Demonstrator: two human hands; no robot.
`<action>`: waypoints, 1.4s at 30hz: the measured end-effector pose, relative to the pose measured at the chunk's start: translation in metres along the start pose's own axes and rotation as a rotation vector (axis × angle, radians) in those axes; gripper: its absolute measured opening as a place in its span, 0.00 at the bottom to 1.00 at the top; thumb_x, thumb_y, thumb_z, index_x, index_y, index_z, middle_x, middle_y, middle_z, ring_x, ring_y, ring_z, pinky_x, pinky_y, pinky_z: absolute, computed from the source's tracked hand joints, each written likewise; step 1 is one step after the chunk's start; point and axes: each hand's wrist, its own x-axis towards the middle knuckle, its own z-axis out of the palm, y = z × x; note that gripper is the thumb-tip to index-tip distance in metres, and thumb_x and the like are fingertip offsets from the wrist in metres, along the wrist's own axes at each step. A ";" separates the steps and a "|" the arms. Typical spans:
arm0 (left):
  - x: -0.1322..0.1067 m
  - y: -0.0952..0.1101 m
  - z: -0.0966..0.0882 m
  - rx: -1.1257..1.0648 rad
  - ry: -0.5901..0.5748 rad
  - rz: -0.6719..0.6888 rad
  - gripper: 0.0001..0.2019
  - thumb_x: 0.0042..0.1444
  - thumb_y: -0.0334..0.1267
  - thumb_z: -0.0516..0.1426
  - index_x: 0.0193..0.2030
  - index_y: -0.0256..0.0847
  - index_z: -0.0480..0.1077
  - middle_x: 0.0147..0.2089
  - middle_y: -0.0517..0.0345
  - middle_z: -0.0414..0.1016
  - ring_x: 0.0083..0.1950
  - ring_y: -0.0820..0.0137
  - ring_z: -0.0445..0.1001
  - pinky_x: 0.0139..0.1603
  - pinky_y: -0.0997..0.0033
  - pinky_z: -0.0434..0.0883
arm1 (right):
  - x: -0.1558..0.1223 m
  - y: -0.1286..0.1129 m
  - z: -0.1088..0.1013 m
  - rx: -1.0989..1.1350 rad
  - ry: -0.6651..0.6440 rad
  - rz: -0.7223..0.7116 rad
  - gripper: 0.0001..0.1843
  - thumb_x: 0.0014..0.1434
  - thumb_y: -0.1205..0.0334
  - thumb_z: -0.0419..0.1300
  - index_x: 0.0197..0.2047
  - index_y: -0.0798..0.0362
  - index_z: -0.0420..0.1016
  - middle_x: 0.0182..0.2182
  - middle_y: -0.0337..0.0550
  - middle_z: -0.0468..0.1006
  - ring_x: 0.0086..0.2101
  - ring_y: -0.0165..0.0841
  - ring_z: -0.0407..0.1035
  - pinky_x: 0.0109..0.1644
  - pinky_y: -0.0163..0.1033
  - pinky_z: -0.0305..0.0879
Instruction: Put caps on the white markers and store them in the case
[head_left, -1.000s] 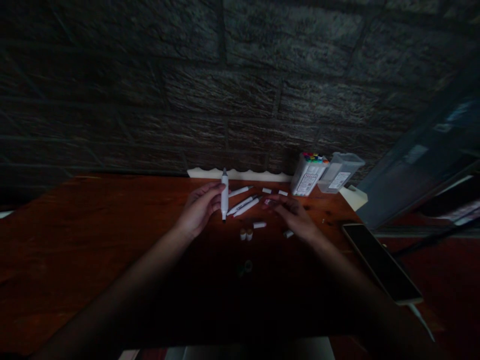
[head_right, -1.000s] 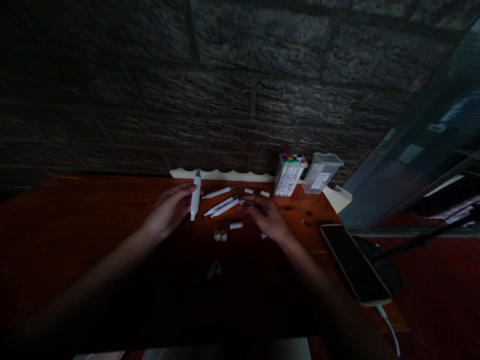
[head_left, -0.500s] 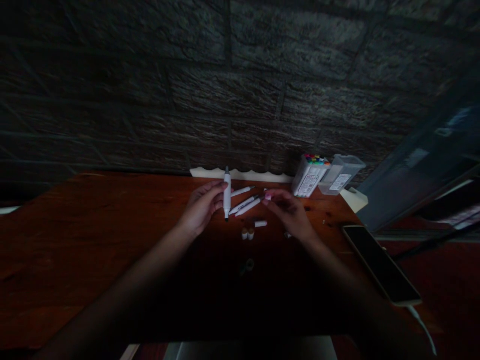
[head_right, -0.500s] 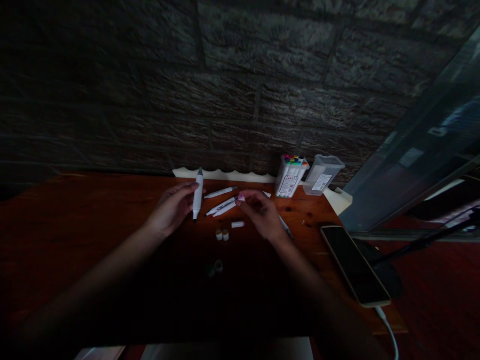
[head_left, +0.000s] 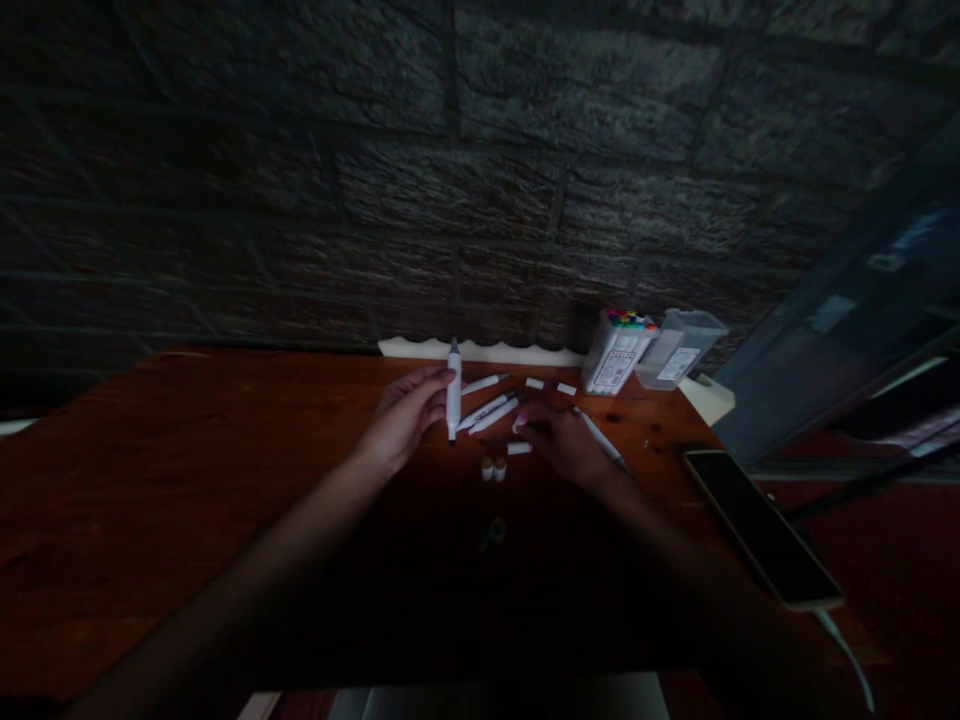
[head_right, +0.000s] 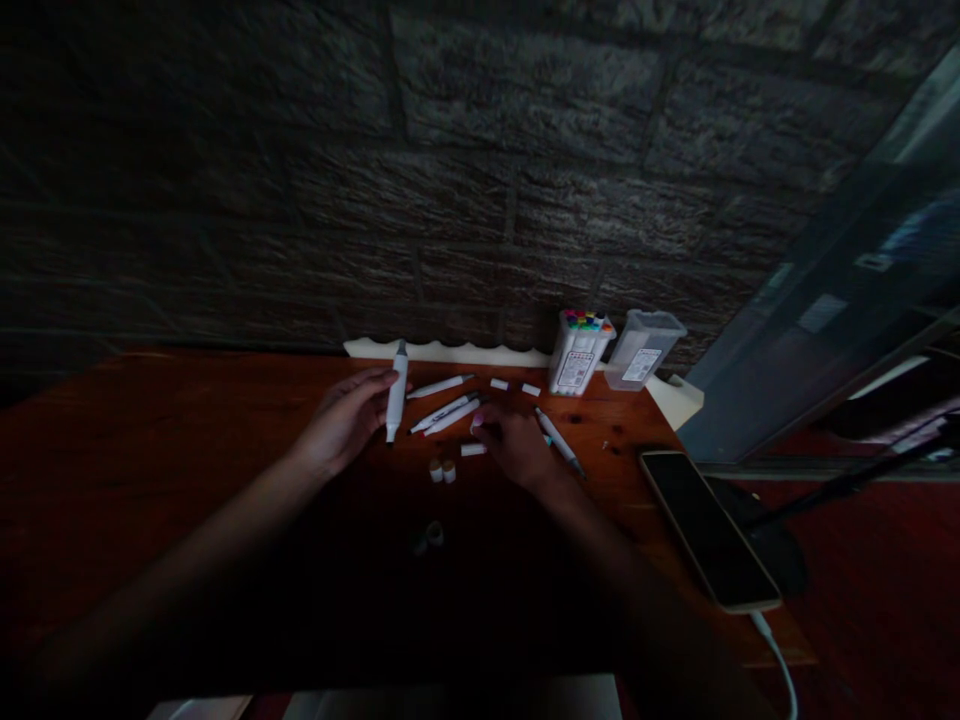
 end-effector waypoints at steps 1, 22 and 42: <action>0.000 0.000 0.000 0.001 0.004 0.003 0.10 0.44 0.35 0.66 0.34 0.36 0.76 0.31 0.57 0.80 0.32 0.73 0.76 0.33 0.78 0.72 | 0.000 -0.001 0.000 -0.039 -0.026 -0.016 0.06 0.60 0.67 0.58 0.40 0.50 0.75 0.40 0.42 0.81 0.41 0.36 0.76 0.49 0.44 0.69; 0.001 0.000 -0.002 0.013 0.001 0.013 0.11 0.44 0.37 0.66 0.36 0.37 0.76 0.33 0.55 0.80 0.33 0.71 0.77 0.34 0.75 0.72 | -0.016 -0.017 -0.020 -0.028 -0.037 -0.066 0.08 0.59 0.58 0.61 0.41 0.49 0.78 0.37 0.41 0.82 0.34 0.33 0.75 0.39 0.38 0.69; 0.000 -0.002 -0.001 0.010 -0.024 -0.005 0.10 0.44 0.36 0.66 0.35 0.37 0.76 0.33 0.56 0.80 0.33 0.71 0.77 0.33 0.75 0.72 | -0.013 -0.022 -0.008 -0.024 0.048 -0.097 0.10 0.58 0.66 0.61 0.45 0.51 0.73 0.36 0.42 0.79 0.32 0.31 0.73 0.38 0.37 0.68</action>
